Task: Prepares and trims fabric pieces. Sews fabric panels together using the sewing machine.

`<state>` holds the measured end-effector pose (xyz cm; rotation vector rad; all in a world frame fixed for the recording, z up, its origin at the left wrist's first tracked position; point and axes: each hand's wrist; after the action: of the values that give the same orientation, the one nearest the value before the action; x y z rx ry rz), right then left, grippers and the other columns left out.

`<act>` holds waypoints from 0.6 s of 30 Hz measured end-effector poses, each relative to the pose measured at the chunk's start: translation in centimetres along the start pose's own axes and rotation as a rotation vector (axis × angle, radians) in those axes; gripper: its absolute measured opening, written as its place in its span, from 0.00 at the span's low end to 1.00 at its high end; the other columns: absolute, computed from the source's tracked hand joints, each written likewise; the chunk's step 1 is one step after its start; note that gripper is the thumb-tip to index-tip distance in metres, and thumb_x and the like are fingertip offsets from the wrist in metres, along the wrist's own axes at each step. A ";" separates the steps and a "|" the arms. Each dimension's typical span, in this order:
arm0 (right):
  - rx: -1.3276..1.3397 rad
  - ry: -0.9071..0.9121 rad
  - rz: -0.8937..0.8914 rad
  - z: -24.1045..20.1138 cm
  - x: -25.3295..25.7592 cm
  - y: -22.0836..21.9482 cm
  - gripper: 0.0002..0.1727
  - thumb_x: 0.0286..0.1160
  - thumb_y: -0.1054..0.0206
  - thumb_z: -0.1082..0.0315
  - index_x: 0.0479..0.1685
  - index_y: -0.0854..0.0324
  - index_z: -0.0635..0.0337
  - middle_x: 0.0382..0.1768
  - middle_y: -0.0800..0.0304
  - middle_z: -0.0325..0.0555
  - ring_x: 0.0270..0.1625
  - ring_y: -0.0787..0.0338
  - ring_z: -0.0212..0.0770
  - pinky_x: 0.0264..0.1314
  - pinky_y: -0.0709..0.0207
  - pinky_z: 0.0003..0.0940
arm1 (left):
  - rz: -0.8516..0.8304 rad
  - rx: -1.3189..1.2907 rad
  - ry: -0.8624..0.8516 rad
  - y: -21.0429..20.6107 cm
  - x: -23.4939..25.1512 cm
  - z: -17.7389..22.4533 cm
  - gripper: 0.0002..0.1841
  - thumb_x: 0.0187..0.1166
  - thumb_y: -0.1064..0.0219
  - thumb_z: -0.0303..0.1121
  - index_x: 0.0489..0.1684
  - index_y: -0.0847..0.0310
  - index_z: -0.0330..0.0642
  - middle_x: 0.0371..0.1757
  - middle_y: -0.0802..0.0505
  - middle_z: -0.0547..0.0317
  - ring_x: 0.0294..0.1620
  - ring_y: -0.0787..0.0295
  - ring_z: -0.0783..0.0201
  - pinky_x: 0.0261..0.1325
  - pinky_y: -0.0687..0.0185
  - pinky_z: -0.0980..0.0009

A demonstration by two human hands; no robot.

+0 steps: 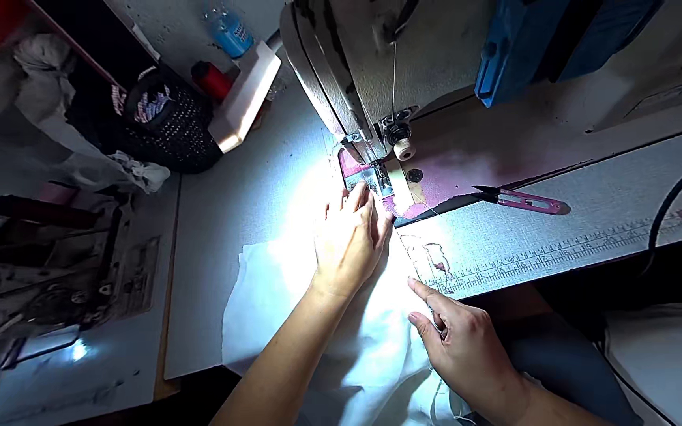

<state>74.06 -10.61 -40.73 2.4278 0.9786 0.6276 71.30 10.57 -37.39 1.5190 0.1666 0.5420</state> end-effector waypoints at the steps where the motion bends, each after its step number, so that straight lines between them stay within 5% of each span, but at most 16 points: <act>1: -0.001 -0.003 -0.005 -0.1 0.0 0.0 0.24 0.71 0.36 0.61 0.63 0.10 0.63 0.26 0.11 0.38 0.19 0.25 0.28 0.24 0.27 0.21 | -0.046 0.015 0.042 0.1 -0.4 0.0 0.30 0.89 0.52 0.55 0.74 0.16 0.45 0.85 0.22 0.56 0.85 0.30 0.46 0.81 0.41 0.39; 4: -0.041 0.008 -0.036 -0.9 0.2 0.1 0.25 0.69 0.35 0.62 0.63 0.11 0.66 0.20 0.17 0.36 0.17 0.27 0.29 0.21 0.29 0.23 | -0.053 -0.034 0.101 0.0 -1.1 -0.7 0.34 0.84 0.54 0.66 0.82 0.22 0.60 0.94 0.36 0.67 0.94 0.47 0.49 0.81 0.54 0.34; 8: -0.098 0.039 -0.080 -1.6 0.9 0.1 0.26 0.70 0.36 0.61 0.64 0.12 0.68 0.19 0.18 0.36 0.16 0.26 0.30 0.21 0.28 0.25 | -0.053 -0.089 0.120 -0.3 -1.2 -1.8 0.31 0.85 0.56 0.66 0.84 0.27 0.74 0.95 0.39 0.71 0.95 0.51 0.52 0.83 0.61 0.32; 13: -0.088 0.005 -0.092 -1.7 2.0 -0.1 0.27 0.70 0.35 0.60 0.64 0.13 0.68 0.17 0.21 0.34 0.17 0.27 0.30 0.23 0.28 0.25 | -0.055 -0.114 0.065 -0.7 0.0 -2.7 0.27 0.90 0.58 0.56 0.85 0.29 0.75 0.94 0.36 0.70 0.95 0.51 0.49 0.82 0.63 0.28; 18: -0.072 0.004 -0.101 -1.8 2.7 -0.5 0.27 0.70 0.36 0.59 0.64 0.13 0.69 0.16 0.25 0.32 0.16 0.29 0.28 0.21 0.31 0.22 | -0.068 -0.192 0.022 -0.9 1.1 -3.6 0.26 0.91 0.57 0.51 0.84 0.25 0.72 0.89 0.27 0.68 0.90 0.40 0.50 0.76 0.51 0.35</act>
<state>74.49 -7.93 -38.96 2.2995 1.0542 0.6224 70.88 14.35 -38.29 1.3167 0.1773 0.5055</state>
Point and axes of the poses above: each hand's wrist, its own x-axis towards the middle knuckle, its own y-axis out of the back of the hand, z = x × y
